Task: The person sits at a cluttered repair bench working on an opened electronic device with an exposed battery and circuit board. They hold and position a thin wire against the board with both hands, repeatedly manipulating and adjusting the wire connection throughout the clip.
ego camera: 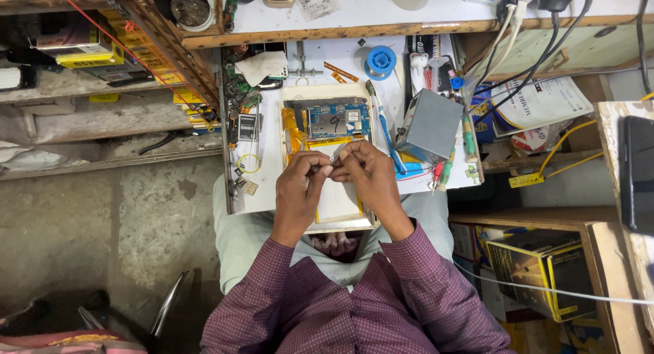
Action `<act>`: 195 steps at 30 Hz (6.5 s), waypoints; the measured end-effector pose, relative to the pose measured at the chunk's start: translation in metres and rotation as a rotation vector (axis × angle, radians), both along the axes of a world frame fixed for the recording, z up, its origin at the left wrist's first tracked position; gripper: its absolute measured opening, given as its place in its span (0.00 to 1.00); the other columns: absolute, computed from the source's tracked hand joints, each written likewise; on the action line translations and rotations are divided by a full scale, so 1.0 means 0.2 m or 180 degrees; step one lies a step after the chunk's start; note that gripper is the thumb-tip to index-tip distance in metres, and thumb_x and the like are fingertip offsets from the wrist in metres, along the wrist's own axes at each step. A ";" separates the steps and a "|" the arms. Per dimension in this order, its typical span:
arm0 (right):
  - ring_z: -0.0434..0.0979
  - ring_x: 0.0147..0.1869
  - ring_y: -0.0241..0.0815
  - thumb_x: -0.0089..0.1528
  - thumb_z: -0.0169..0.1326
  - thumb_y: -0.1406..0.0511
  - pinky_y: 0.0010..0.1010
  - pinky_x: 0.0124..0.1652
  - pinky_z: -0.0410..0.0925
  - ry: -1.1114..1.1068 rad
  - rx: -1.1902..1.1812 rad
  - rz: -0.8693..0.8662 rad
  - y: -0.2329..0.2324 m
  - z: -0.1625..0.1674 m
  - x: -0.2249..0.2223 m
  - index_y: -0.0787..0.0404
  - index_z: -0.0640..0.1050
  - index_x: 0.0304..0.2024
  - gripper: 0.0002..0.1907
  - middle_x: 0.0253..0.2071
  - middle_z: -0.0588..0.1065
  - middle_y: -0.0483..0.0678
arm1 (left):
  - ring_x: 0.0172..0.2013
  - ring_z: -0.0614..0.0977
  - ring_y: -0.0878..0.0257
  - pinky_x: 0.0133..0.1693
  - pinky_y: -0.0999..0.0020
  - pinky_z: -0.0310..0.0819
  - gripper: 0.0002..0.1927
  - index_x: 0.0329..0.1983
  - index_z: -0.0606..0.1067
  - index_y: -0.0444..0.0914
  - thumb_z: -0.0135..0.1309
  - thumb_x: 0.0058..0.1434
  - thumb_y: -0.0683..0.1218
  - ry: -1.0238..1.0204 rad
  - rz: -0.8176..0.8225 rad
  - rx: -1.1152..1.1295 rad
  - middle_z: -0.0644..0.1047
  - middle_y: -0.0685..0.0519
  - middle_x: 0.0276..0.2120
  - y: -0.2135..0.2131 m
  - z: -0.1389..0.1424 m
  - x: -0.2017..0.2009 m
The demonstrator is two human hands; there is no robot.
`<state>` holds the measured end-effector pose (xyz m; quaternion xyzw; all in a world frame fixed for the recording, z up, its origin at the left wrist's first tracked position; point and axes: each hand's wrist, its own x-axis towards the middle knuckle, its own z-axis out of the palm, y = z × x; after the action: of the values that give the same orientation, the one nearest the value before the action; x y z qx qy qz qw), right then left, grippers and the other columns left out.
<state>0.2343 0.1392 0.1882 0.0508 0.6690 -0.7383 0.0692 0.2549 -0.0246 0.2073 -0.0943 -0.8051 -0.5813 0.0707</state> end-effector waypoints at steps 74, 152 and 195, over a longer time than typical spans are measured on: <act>0.84 0.37 0.38 0.69 0.50 0.70 0.28 0.38 0.79 -0.0126 -0.0096 -0.0036 -0.02 0.00 0.09 0.72 0.74 0.46 0.08 0.36 0.79 0.52 | 0.29 0.75 0.69 0.32 0.73 0.71 0.08 0.43 0.80 0.33 0.61 0.63 0.42 -0.0294 0.0224 -0.0002 0.79 0.53 0.39 0.00 0.02 0.08; 0.69 0.31 0.32 0.64 0.58 0.71 0.24 0.32 0.63 0.1539 0.1510 0.0071 0.04 0.13 0.09 0.67 0.76 0.40 0.05 0.41 0.74 0.46 | 0.39 0.82 0.62 0.39 0.70 0.74 0.07 0.42 0.81 0.33 0.60 0.61 0.39 -0.0251 0.0001 -0.0162 0.79 0.48 0.50 -0.06 0.15 0.09; 0.74 0.45 0.49 0.61 0.60 0.69 0.36 0.46 0.66 0.1957 0.2063 0.0200 0.13 0.17 0.13 0.66 0.77 0.38 0.06 0.41 0.77 0.50 | 0.44 0.77 0.63 0.52 0.63 0.58 0.04 0.37 0.82 0.39 0.62 0.61 0.44 0.0040 -0.0003 -0.0700 0.79 0.58 0.40 0.01 0.10 0.17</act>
<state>0.2597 0.1651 0.2230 -0.1723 0.8565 -0.4688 -0.1300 0.2882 -0.0233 0.2279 -0.1055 -0.8635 -0.4889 0.0646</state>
